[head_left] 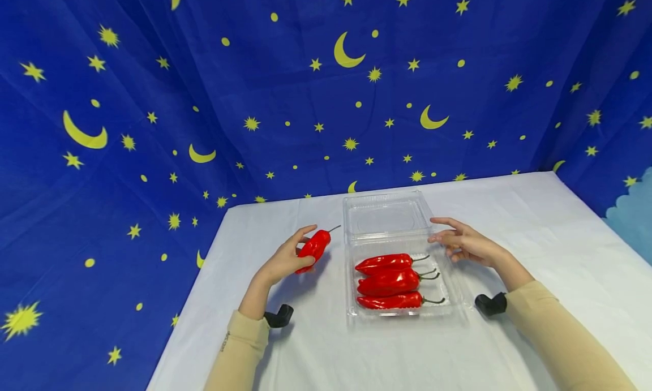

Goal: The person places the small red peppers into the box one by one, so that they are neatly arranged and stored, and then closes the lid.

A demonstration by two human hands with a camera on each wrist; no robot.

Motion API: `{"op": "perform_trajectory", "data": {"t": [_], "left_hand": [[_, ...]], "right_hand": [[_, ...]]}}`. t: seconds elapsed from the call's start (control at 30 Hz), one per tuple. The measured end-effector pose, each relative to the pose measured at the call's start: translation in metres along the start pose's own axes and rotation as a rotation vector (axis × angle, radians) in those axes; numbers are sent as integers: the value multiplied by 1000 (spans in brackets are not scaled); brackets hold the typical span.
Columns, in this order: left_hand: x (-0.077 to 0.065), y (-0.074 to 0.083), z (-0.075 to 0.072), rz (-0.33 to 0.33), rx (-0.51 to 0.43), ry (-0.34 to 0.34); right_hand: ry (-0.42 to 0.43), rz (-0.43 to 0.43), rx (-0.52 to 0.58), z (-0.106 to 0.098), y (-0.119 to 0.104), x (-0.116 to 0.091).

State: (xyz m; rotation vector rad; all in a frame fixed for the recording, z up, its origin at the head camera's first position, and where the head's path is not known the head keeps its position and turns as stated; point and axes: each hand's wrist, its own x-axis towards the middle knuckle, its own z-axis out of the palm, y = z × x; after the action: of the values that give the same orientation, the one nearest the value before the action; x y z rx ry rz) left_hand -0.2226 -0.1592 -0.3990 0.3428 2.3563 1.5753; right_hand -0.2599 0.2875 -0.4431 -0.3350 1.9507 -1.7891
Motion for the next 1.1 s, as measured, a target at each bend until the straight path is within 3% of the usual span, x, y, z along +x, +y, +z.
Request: {"op": "perform_trajectory", "data": {"t": [0.13, 0.27, 0.5, 0.7, 0.97, 1.1], "left_hand": [[5, 2, -9, 17, -123, -33], [11, 9, -15, 85, -209, -51], [24, 29, -12, 203, -273, -98], [38, 44, 0, 228, -281, -168], [62, 53, 28, 273, -285, -262], [71, 53, 45, 323, -191, -313]], "right_hand": [[-4, -6, 2, -1, -1, 0], [3, 2, 4, 0, -1, -1], [11, 6, 1, 1, -1, -2], [22, 28, -1, 2, -3, -2], [26, 36, 0, 4, -5, -1], [30, 35, 1, 3, -5, 0]]}}
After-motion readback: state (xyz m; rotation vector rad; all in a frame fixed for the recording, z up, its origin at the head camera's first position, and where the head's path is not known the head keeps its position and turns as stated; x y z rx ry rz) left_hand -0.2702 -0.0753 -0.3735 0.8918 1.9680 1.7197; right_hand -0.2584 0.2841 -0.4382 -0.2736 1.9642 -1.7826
